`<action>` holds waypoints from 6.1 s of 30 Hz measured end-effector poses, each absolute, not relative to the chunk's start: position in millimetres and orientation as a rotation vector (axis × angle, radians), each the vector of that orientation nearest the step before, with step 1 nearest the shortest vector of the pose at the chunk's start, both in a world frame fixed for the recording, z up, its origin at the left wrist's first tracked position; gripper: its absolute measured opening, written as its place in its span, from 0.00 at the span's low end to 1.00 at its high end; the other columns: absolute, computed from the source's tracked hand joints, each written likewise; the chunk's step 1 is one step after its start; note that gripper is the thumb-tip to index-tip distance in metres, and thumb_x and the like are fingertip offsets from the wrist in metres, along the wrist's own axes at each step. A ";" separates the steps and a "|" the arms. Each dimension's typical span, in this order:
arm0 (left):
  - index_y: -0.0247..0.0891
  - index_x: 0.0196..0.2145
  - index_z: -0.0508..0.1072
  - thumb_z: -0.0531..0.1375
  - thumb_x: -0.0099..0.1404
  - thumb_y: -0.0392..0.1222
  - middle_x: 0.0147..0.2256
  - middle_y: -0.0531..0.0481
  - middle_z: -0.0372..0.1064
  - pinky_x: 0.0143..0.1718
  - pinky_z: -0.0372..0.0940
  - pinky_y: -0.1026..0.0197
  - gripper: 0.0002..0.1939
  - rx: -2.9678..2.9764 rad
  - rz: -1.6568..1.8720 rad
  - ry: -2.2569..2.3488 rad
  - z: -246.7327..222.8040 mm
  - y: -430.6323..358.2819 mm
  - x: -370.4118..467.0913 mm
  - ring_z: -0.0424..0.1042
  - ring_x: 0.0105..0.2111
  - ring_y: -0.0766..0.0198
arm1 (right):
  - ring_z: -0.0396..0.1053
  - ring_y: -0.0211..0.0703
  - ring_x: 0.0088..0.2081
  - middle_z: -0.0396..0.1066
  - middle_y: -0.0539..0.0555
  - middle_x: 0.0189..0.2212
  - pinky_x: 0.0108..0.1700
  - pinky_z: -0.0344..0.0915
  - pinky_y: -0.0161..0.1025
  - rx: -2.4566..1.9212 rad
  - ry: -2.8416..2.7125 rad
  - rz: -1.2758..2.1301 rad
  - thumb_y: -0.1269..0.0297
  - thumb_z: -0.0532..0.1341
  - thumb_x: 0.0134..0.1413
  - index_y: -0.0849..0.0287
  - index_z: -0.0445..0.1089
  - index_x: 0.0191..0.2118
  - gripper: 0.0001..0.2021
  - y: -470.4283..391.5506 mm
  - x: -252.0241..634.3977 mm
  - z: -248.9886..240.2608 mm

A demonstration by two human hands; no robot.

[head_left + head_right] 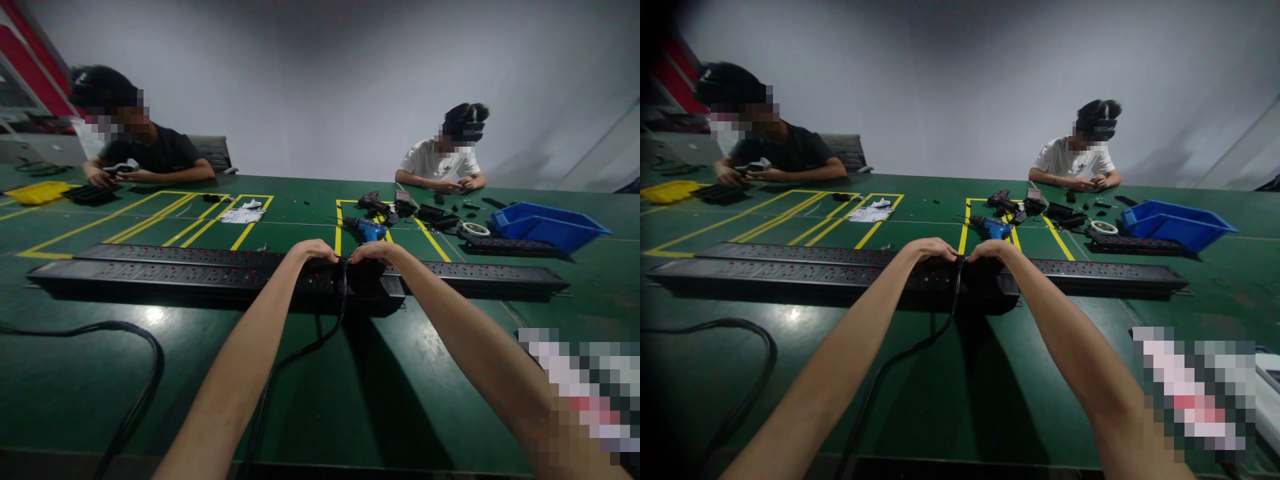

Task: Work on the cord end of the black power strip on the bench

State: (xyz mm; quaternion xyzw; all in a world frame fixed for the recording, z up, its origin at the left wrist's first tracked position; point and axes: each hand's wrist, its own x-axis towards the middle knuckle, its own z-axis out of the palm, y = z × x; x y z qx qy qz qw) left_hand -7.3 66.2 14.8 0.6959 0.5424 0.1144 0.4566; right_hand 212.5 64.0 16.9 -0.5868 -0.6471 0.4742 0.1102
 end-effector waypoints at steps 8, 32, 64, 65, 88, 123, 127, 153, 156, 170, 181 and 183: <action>0.40 0.37 0.82 0.68 0.46 0.42 0.43 0.49 0.79 0.52 0.62 0.59 0.17 1.735 0.310 1.315 18.3 59.6 -9.5 0.71 0.50 0.51 | 0.73 0.51 0.46 0.79 0.53 0.36 0.50 0.68 0.40 -1.740 -1.895 1.404 0.60 0.73 0.37 0.56 0.79 0.30 0.10 52.4 214.0 23.3; 0.37 0.51 0.76 0.67 0.45 0.34 0.40 0.48 0.78 0.48 0.66 0.60 0.31 1.711 0.506 1.228 5.4 58.6 -9.7 0.74 0.43 0.57 | 0.71 0.54 0.46 0.77 0.54 0.35 0.48 0.65 0.41 -1.693 -2.080 1.181 0.42 0.72 0.37 0.55 0.78 0.31 0.21 34.6 199.9 38.9; 0.48 0.48 0.73 0.54 0.68 0.43 0.49 0.55 0.75 0.56 0.61 0.55 0.13 2.408 0.707 1.415 4.7 -5.2 -6.6 0.72 0.51 0.58 | 0.72 0.46 0.34 0.76 0.54 0.30 0.39 0.65 0.39 -1.266 -1.017 0.574 0.57 0.53 0.51 0.58 0.74 0.30 0.15 24.5 224.6 -18.5; 0.47 0.48 0.73 0.54 0.69 0.43 0.49 0.54 0.75 0.56 0.61 0.54 0.13 2.429 0.699 1.424 4.8 -6.2 -5.8 0.72 0.51 0.58 | 0.72 0.46 0.34 0.76 0.54 0.30 0.39 0.64 0.39 -1.316 -1.042 0.547 0.57 0.53 0.52 0.58 0.74 0.30 0.15 22.9 224.7 -17.5; 0.46 0.50 0.69 0.50 0.71 0.43 0.48 0.50 0.74 0.55 0.60 0.50 0.13 2.517 0.585 1.517 9.0 -13.7 -0.2 0.72 0.49 0.55 | 0.68 0.48 0.40 0.70 0.59 0.41 0.44 0.65 0.43 -1.403 -1.507 0.120 0.69 0.57 0.47 0.60 0.68 0.49 0.20 5.4 214.6 -12.4; 0.46 0.50 0.70 0.50 0.71 0.43 0.47 0.50 0.74 0.54 0.60 0.50 0.14 2.528 0.581 1.532 10.7 -16.6 0.3 0.72 0.48 0.55 | 0.67 0.42 0.33 0.71 0.53 0.33 0.43 0.64 0.41 -1.434 -1.508 0.243 0.69 0.55 0.39 0.57 0.74 0.34 0.14 -0.4 215.7 -8.1; 0.46 0.49 0.70 0.50 0.71 0.43 0.47 0.49 0.74 0.54 0.60 0.50 0.14 2.530 0.590 1.529 9.6 -15.7 0.3 0.71 0.49 0.55 | 0.68 0.44 0.36 0.71 0.53 0.33 0.44 0.64 0.41 -1.427 -1.521 0.252 0.69 0.55 0.39 0.57 0.74 0.33 0.13 -0.4 215.8 -7.8; 0.46 0.49 0.70 0.49 0.71 0.43 0.46 0.49 0.74 0.54 0.60 0.50 0.14 2.531 0.581 1.524 9.1 -15.2 0.8 0.72 0.49 0.55 | 0.67 0.42 0.34 0.71 0.51 0.32 0.39 0.62 0.37 -1.345 -1.827 0.261 0.75 0.54 0.42 0.57 0.73 0.35 0.14 -6.0 206.4 -7.8; 0.46 0.50 0.70 0.50 0.71 0.43 0.47 0.49 0.74 0.54 0.60 0.50 0.14 2.531 0.585 1.525 9.0 -15.1 0.7 0.71 0.49 0.54 | 0.67 0.42 0.34 0.71 0.52 0.31 0.39 0.62 0.36 -1.359 -1.917 0.246 0.74 0.55 0.45 0.57 0.73 0.33 0.12 -7.5 204.6 -8.4; 0.48 0.50 0.71 0.48 0.72 0.41 0.48 0.52 0.75 0.53 0.62 0.51 0.15 2.579 0.556 1.532 9.2 -14.7 0.5 0.73 0.48 0.55 | 0.66 0.43 0.41 0.70 0.56 0.38 0.45 0.60 0.36 -1.449 -2.119 0.103 0.76 0.54 0.53 0.58 0.73 0.37 0.12 -14.1 200.5 -4.7; 0.47 0.49 0.72 0.49 0.71 0.42 0.47 0.51 0.76 0.52 0.63 0.52 0.15 2.576 0.570 1.575 12.2 -16.5 2.4 0.74 0.47 0.55 | 0.66 0.43 0.41 0.70 0.56 0.38 0.45 0.60 0.36 -1.426 -2.123 0.078 0.76 0.53 0.54 0.58 0.72 0.37 0.12 -13.9 201.1 -6.5; 0.47 0.49 0.73 0.49 0.71 0.43 0.46 0.51 0.76 0.51 0.63 0.52 0.16 2.590 0.553 1.595 12.7 -17.1 3.0 0.74 0.46 0.55 | 0.66 0.43 0.40 0.70 0.56 0.38 0.45 0.60 0.36 -1.426 -2.118 0.076 0.76 0.53 0.53 0.58 0.72 0.36 0.12 -14.3 201.2 -6.3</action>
